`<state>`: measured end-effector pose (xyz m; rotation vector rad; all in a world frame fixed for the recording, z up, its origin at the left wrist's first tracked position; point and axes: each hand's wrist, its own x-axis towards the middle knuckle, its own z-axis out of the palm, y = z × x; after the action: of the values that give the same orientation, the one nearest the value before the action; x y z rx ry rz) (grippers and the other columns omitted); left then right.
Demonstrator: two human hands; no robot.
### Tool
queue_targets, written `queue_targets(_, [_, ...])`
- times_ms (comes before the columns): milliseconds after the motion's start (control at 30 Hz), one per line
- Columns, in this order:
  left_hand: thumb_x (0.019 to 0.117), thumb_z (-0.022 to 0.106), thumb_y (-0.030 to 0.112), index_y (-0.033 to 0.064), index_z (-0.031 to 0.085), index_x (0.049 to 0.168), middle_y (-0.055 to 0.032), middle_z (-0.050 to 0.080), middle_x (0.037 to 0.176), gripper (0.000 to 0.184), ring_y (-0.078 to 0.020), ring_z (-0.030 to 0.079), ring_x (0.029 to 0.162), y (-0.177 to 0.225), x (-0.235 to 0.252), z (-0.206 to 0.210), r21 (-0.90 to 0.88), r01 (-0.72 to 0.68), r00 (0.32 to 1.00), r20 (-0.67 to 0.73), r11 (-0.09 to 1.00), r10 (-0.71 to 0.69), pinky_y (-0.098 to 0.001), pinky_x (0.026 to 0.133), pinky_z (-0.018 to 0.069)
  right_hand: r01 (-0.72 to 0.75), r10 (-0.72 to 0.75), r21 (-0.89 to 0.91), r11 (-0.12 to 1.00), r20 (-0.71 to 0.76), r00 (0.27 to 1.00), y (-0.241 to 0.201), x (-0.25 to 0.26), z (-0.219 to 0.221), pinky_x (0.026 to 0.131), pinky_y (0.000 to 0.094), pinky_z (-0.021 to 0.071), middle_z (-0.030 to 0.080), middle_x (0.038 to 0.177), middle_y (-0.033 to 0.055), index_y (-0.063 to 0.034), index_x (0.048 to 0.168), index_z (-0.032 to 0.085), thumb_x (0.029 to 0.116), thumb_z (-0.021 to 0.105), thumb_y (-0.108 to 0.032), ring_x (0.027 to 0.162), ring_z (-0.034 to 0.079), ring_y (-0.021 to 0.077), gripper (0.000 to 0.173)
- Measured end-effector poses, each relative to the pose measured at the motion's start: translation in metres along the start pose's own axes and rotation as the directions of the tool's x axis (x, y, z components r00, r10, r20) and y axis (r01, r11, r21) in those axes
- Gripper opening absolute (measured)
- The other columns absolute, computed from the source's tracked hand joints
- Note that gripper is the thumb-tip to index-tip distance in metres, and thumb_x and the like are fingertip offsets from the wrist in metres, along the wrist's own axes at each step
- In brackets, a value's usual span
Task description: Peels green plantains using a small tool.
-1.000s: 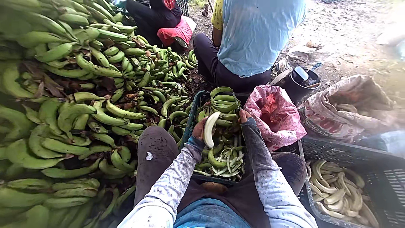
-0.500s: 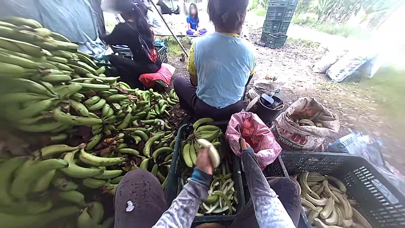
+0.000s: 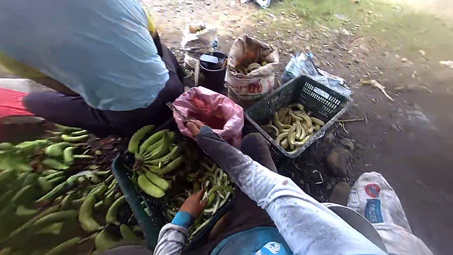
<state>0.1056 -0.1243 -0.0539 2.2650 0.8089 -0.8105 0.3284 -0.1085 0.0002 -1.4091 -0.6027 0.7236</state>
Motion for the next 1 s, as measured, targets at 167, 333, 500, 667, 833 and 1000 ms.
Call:
queue_targets(167, [0.0925,0.075,0.031,0.0042,0.051,0.147,-0.0309,0.044,0.151,0.065,-0.0517,0.043,0.138,-0.017,0.035,0.056,0.216,0.094,0.995,-0.004,0.972,-0.096,-0.0696,0.106,0.0401,-0.167,0.167,0.06,0.984,0.013,0.986,-0.043,-0.015,0.014,0.117,0.0465,0.0375,0.05,0.147,0.0314,0.0072,0.151,0.039,0.1055,0.053,-0.005,0.137,0.05,0.037,0.049])
queue_targets(333, [0.0906,0.078,0.029,0.0067,0.05,0.147,-0.028,0.043,0.153,0.067,-0.0483,0.04,0.142,-0.018,0.043,0.063,0.302,0.115,0.992,-0.086,0.946,-0.094,-0.0667,0.107,0.0401,-0.128,0.134,-0.104,0.986,0.06,0.989,-0.078,-0.029,0.002,0.119,0.0468,0.0366,0.043,0.154,0.03,0.0034,0.159,0.024,0.0977,0.065,-0.001,0.143,0.046,0.0352,0.073])
queue_targets(500, [0.0944,0.072,0.031,0.0083,0.055,0.144,-0.0188,0.051,0.15,0.057,-0.0424,0.043,0.142,-0.023,0.044,0.05,0.244,0.119,0.992,-0.075,0.962,-0.104,-0.0664,0.109,0.0378,0.003,-0.004,0.083,0.997,0.012,1.0,-0.056,0.007,-0.014,0.094,0.0401,0.0505,0.06,0.127,0.0295,0.0087,0.148,0.041,0.1014,0.059,-0.007,0.104,0.062,0.0279,0.052])
queue_targets(667, [0.1005,0.065,0.023,-0.0048,0.048,0.145,-0.0314,0.055,0.14,0.055,-0.0445,0.052,0.134,-0.027,-0.001,-0.017,-0.466,0.001,0.94,-0.303,0.885,-0.16,-0.0604,0.113,0.0378,-0.06,0.058,-0.119,0.991,-0.017,0.998,-0.048,0.008,-0.029,0.112,0.0449,0.0442,0.058,0.136,0.0303,0.009,0.146,0.044,0.1001,0.065,-0.012,0.126,0.059,0.0341,0.055])
queue_targets(833, [0.1015,0.05,-0.001,-0.0068,0.05,0.138,-0.0195,0.062,0.119,0.037,-0.0191,0.064,0.098,-0.045,-0.075,-0.092,-0.822,-0.389,0.774,-0.537,0.417,-0.336,-0.0349,0.087,0.0539,-0.026,0.076,-0.414,0.91,0.106,0.991,-0.016,-0.006,0.004,0.113,0.0557,0.0413,0.055,0.141,0.0311,0.0005,0.151,0.042,0.1017,0.064,-0.03,0.132,0.055,0.041,0.062])
queue_targets(1000, [0.1083,0.04,0.022,0.013,0.052,0.133,-0.0083,0.069,0.107,0.029,-0.0196,0.069,0.089,-0.097,-0.087,-0.097,-0.641,-0.747,0.612,-0.557,-0.179,-0.561,-0.0354,0.072,0.0588,0.106,0.014,-0.485,0.868,0.237,0.971,0.025,-0.023,0.041,0.103,0.0621,0.0469,0.063,0.128,0.031,0.0001,0.144,0.051,0.0993,0.061,-0.034,0.12,0.062,0.044,0.057])
